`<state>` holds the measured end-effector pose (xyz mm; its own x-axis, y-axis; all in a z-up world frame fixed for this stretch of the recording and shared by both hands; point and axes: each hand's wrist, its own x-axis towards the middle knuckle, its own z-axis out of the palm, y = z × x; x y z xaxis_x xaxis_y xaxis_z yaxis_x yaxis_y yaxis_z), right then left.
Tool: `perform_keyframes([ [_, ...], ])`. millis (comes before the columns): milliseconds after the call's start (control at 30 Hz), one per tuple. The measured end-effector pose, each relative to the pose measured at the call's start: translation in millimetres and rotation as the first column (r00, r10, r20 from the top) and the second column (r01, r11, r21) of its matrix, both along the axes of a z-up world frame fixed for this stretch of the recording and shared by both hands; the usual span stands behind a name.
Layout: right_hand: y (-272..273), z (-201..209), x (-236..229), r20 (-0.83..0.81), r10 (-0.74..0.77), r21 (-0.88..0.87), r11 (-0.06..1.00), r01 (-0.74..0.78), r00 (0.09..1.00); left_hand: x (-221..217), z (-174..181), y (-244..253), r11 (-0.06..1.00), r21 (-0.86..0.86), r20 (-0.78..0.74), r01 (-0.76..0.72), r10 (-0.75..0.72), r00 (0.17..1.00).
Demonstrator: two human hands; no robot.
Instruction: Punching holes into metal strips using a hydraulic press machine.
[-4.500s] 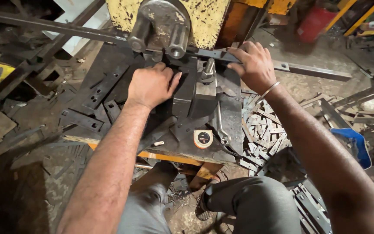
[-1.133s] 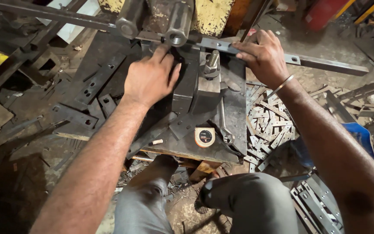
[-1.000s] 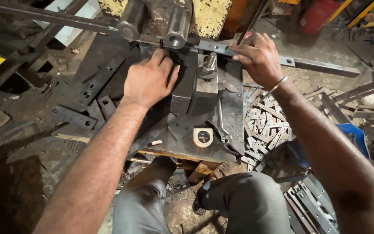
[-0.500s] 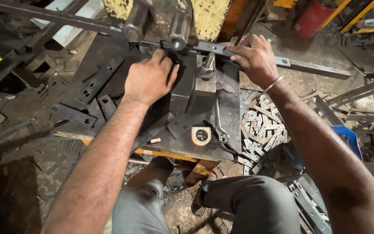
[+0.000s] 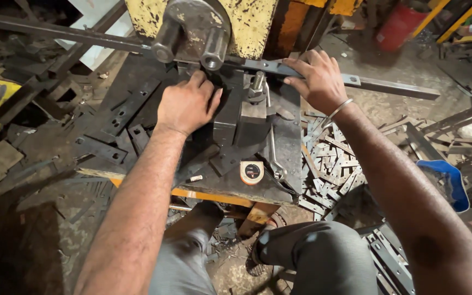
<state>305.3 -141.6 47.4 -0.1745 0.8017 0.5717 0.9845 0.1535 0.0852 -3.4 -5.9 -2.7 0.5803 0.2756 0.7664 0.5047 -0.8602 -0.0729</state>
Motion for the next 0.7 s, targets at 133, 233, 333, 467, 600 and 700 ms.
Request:
perform_keyframes([
  [133, 3, 2, 6, 0.015, -0.122, -0.106, 0.987, 0.123, 0.992, -1, -2, 0, 1.000, 0.003, -0.007, 0.005, -0.005, 1.000],
  [233, 5, 0, 17, 0.004, -0.152, -0.161, 0.975, 0.150, 0.988, 0, 0, 1, 1.000, 0.010, -0.022, -0.015, 0.015, 1.000],
  [333, -4, -3, 33, 0.048, -0.060, -0.126, 0.990, 0.066, 0.997, -1, -2, 2, 0.999, 0.027, -0.014, -0.017, 0.017, 1.000],
  [467, -64, 2, 48, -0.047, -0.073, -0.115, 0.991, 0.067, 0.996, -1, -4, 4, 0.999, 0.036, 0.002, -0.021, 0.021, 1.000],
  [600, -166, 12, 23, -0.097, -0.272, -0.005, 0.962, 0.273, 0.957, 1, -10, 7, 0.999, 0.040, 0.001, -0.016, 0.016, 1.000],
  [700, -236, 8, 3, -0.065, -0.340, 0.043, 0.938, 0.343, 0.938, -1, -13, 10, 0.998, 0.042, -0.024, -0.050, 0.051, 0.998],
])
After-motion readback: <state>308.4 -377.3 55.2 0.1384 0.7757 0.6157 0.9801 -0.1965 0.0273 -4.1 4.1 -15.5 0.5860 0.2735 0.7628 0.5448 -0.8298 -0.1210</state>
